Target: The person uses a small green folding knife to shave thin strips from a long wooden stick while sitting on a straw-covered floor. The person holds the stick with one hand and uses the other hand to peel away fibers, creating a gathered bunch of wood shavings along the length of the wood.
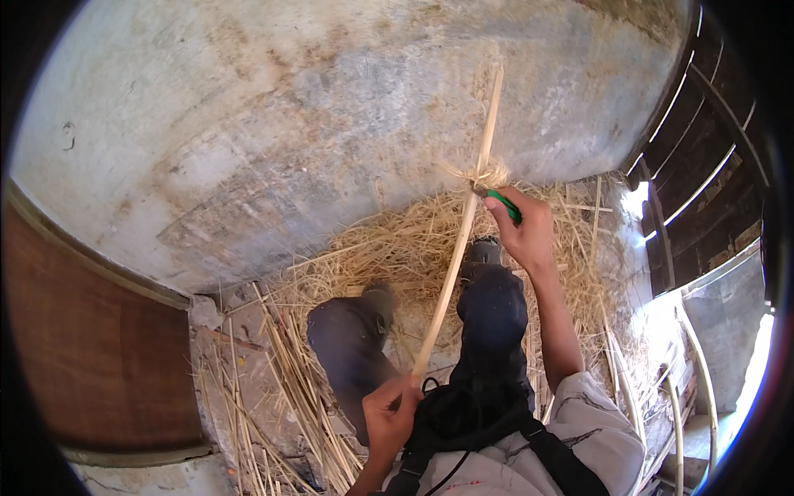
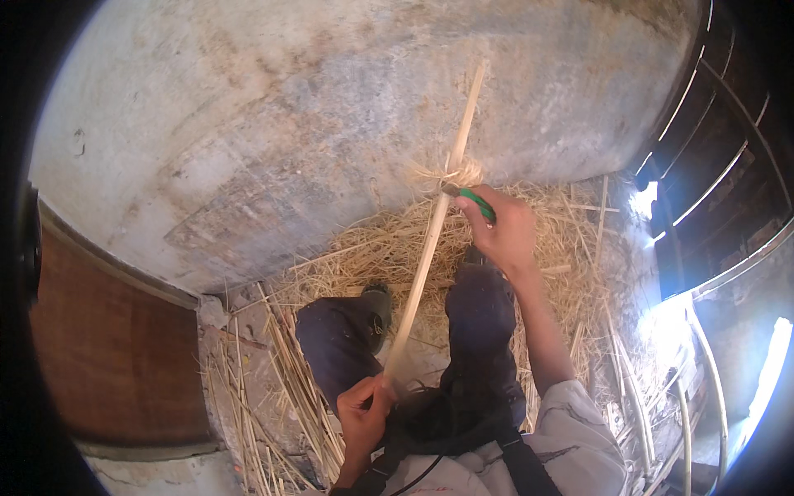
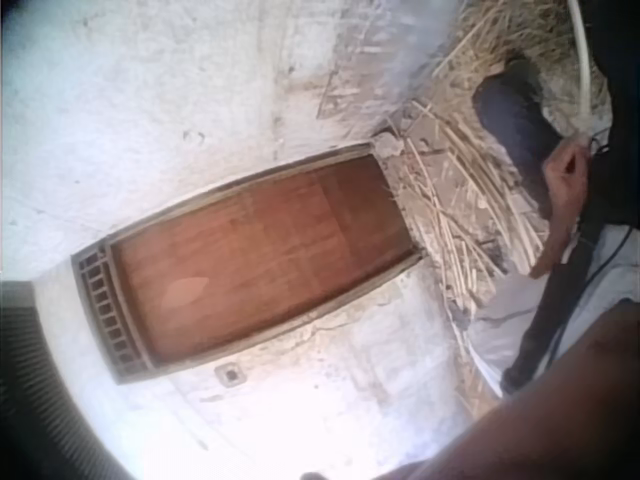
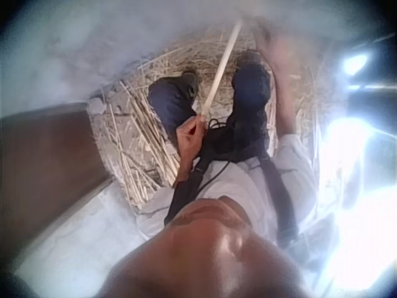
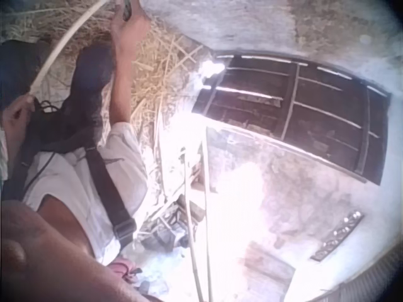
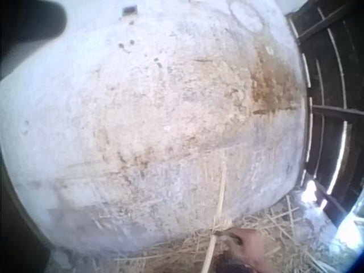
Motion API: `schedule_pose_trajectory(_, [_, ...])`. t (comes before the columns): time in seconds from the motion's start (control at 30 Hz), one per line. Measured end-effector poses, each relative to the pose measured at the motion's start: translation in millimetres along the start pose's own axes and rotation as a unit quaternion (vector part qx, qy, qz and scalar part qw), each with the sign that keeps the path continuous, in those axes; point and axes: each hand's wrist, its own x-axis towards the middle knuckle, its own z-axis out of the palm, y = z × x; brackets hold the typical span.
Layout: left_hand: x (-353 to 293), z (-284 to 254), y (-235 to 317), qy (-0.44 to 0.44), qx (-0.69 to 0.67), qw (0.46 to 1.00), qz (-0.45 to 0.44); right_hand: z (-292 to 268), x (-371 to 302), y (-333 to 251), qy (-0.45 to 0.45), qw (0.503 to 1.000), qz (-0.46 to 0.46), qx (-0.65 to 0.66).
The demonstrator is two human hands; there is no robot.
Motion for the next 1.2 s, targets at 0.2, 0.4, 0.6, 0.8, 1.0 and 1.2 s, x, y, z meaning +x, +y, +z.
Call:
schedule_pose_trajectory(0.2, [9.4,2.5,0.4,0.021,-0.080,0.995,-0.049,4.1,-34.0,-26.4,-0.071,0.994,-0.014,0.085])
schedule_pose_trajectory(0.4, [31.1,1.5,15.3,0.042,-0.082,0.996,-0.002,9.2,-80.0,-49.0,-0.127,0.972,-0.155,0.124])
schedule_pose_trajectory(0.6, [38.3,3.0,17.1,0.043,-0.053,0.997,0.021,7.7,-92.0,-57.3,-0.158,0.962,-0.209,0.082])
schedule_pose_trajectory(0.8, [39.0,8.2,25.5,0.069,0.018,0.996,0.063,5.9,-91.5,-65.6,-0.131,0.970,-0.202,0.035])
schedule_pose_trajectory(1.0, [34.0,8.3,24.8,0.065,0.067,0.994,0.056,8.6,-75.0,-52.6,-0.074,0.986,-0.150,0.015])
schedule_pose_trajectory(1.2, [31.7,10.6,24.6,0.070,0.063,0.994,0.055,13.5,-58.2,-38.0,-0.062,0.991,-0.114,0.040])
